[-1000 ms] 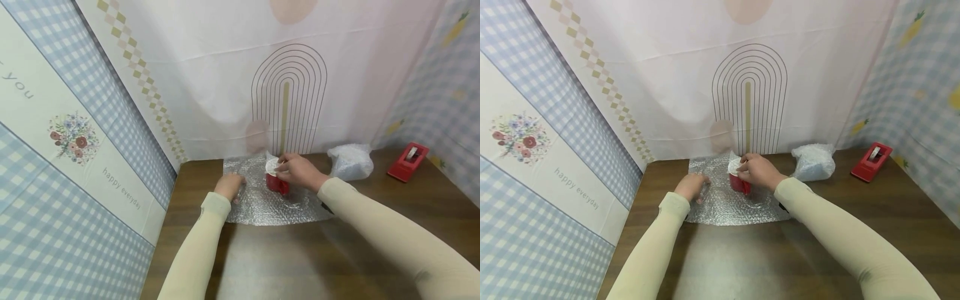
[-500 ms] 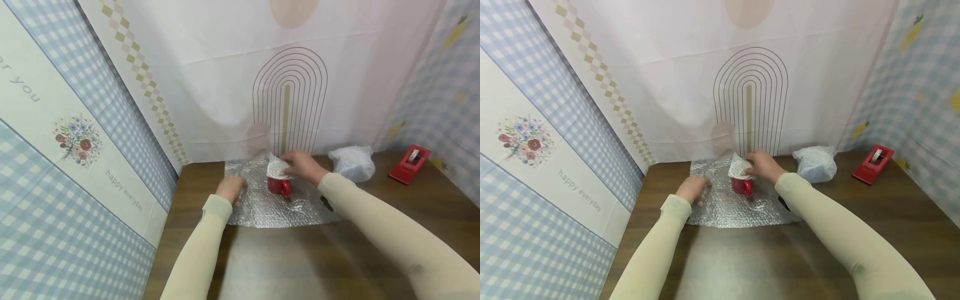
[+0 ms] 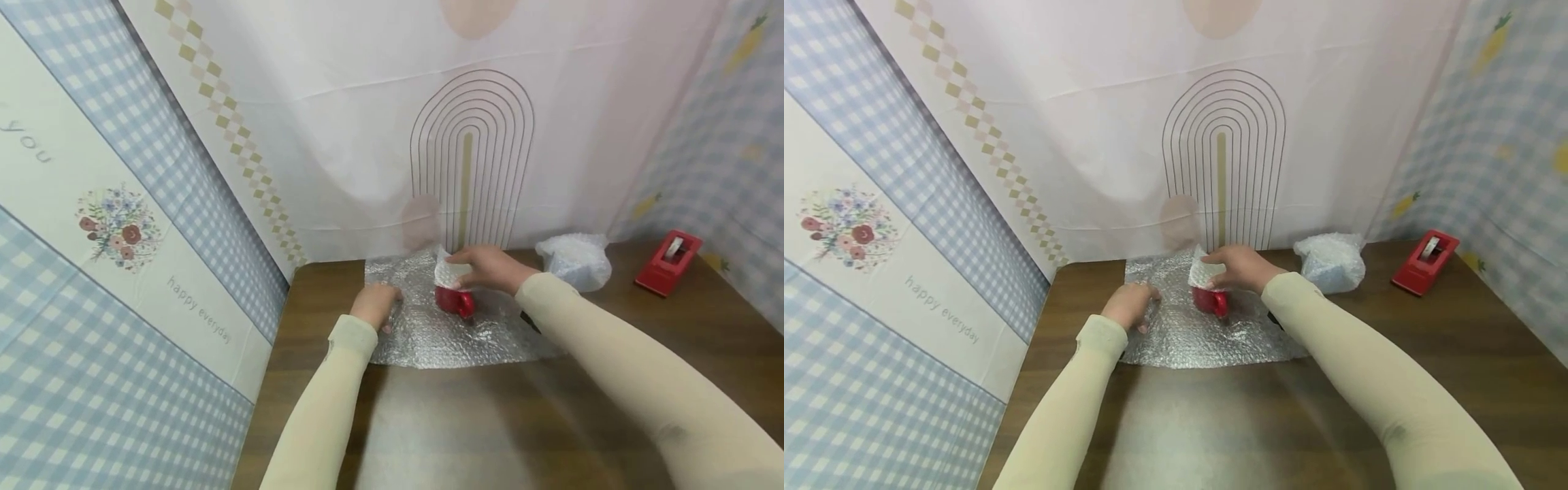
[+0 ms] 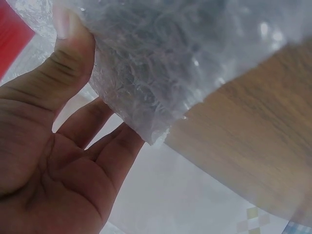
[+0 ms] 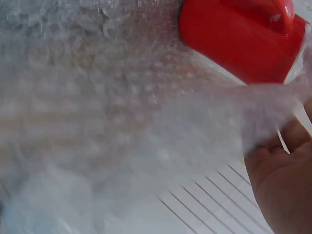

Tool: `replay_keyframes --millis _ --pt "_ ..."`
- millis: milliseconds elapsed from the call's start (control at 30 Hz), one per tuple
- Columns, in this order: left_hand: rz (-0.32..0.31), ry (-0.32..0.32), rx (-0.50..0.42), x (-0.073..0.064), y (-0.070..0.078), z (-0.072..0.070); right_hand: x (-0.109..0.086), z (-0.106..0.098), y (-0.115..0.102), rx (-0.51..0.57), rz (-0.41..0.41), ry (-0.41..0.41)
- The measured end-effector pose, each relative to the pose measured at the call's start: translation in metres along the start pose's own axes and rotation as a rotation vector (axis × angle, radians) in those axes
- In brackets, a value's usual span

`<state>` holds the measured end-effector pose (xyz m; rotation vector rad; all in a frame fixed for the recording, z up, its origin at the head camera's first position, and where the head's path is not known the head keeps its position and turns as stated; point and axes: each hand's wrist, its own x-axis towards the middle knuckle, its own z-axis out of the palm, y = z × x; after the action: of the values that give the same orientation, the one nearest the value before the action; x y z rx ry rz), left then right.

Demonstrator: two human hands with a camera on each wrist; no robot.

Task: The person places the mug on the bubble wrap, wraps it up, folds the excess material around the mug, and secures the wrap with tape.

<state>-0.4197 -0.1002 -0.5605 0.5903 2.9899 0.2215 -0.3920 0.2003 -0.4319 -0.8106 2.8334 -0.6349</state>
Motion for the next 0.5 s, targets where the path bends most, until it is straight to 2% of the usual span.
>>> replay_keyframes --millis 100,133,167,267,333,367,400,500 --pt "0.008 0.015 -0.002 -0.001 -0.009 -0.003 0.006 -0.006 -0.010 -0.058 -0.034 -0.014" --pt "-0.003 -0.001 -0.009 -0.009 -0.006 -0.013 0.008 -0.007 -0.014 -0.063 -0.035 -0.021" --pt "-0.007 -0.022 -0.026 -0.009 -0.010 -0.012 0.010 -0.008 -0.016 -0.070 -0.037 -0.028" --pt "-0.047 -0.110 -0.114 -0.010 -0.015 -0.010 0.010 -0.004 -0.018 -0.068 -0.012 -0.056" --pt "-0.067 -0.143 -0.197 -0.018 -0.011 -0.014 0.008 -0.001 -0.016 -0.068 0.000 -0.069" --pt "-0.075 -0.149 -0.242 -0.017 -0.013 -0.012 0.007 0.001 -0.014 -0.070 0.008 -0.072" --pt "-0.073 -0.124 -0.282 -0.022 -0.012 -0.014 0.006 0.001 -0.013 -0.074 0.018 -0.073" --pt "-0.118 -0.062 -0.389 -0.047 -0.003 -0.041 0.005 -0.001 -0.013 -0.102 0.018 -0.064"
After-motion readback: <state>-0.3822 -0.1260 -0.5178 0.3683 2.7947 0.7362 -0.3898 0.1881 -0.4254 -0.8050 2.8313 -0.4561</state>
